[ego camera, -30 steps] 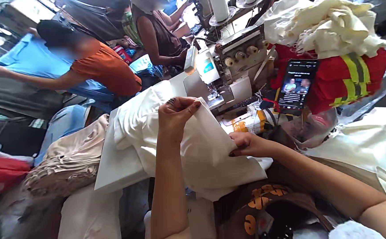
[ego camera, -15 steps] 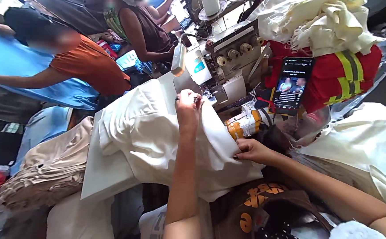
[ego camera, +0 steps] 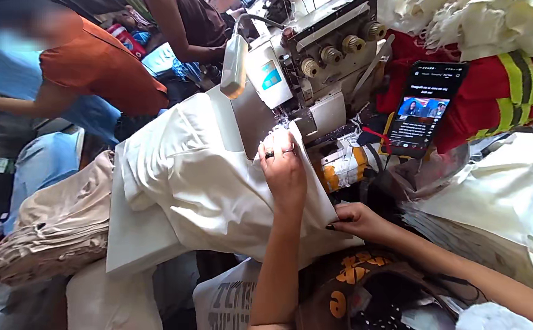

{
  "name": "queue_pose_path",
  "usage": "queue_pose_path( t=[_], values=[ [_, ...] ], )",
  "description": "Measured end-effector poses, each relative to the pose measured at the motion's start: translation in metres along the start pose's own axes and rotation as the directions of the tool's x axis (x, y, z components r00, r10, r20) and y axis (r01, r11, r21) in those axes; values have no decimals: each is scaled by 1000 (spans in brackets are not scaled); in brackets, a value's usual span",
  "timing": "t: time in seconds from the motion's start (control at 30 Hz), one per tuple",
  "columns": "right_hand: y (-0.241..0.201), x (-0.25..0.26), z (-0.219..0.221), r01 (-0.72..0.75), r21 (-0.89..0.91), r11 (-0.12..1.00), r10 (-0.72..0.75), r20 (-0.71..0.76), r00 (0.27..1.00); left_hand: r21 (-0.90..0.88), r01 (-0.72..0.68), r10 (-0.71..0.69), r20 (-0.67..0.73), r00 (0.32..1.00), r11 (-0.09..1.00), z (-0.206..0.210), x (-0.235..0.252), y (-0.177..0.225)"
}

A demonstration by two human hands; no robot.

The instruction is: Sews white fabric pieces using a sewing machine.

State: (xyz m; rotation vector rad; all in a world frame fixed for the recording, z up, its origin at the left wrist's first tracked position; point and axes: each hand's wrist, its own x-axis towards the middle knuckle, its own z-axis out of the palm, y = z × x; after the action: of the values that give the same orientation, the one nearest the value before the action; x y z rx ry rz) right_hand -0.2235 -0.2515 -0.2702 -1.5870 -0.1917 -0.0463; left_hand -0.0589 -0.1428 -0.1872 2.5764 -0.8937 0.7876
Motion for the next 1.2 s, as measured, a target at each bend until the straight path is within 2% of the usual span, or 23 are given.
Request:
queue_pose_path(
  t=[0.1, 0.27, 0.47, 0.6, 0.7, 0.73, 0.8, 0.83, 0.87, 0.93, 1.03, 1.13, 1.2],
  values=[
    [0, 7, -2, 24, -16, 1000, -24, -25, 999, -57, 15, -11, 58, 998, 998, 0, 10, -12],
    [0, 13, -2, 7, -21, 1000, -8, -42, 999, -244, 184, -103, 312, 945, 952, -2, 58, -48],
    [-9, 31, -2, 21, -64, 998, -27, -83, 996, -107, 245, -175, 438, 882, 964, 22, 117, -79],
    [-17, 50, -6, 55, -119, 991, -74, -164, 984, -114, 201, -152, 340, 928, 973, 41, 140, -96],
    [-20, 55, -9, 32, -131, 991, -62, -230, 971, -181, 233, -208, 149, 967, 955, 28, 137, -93],
    [-20, 55, -9, 19, -131, 991, -50, -238, 970, -241, 229, -221, 59, 973, 943, 21, 130, -92],
    [-19, 52, -10, 0, -129, 992, -32, -244, 969, -338, 92, -152, -156, 976, 936, 8, 103, -96],
    [-20, 48, -10, -14, -123, 992, -16, -236, 972, -336, 36, -115, -219, 969, 941, -2, 81, -99],
    [-20, 45, -10, -36, -115, 993, 10, -219, 976, -312, 13, -94, -247, 964, 950, -13, 52, -102],
    [-19, 35, -12, -85, -105, 991, 69, -144, 987, -266, 57, -126, -248, 961, 962, -33, -15, -113],
    [-14, 19, -16, -162, -72, 984, 161, -17, 987, -286, 287, -366, -278, 888, 914, -51, -115, -140],
    [-10, 2, -19, -281, 15, 960, 280, 45, 959, -274, 601, -658, -234, 716, 751, -66, -194, -158],
    [-9, -8, -21, -352, 87, 932, 349, 51, 936, -337, 737, -804, -129, 581, 586, -65, -235, -168]
  ],
)
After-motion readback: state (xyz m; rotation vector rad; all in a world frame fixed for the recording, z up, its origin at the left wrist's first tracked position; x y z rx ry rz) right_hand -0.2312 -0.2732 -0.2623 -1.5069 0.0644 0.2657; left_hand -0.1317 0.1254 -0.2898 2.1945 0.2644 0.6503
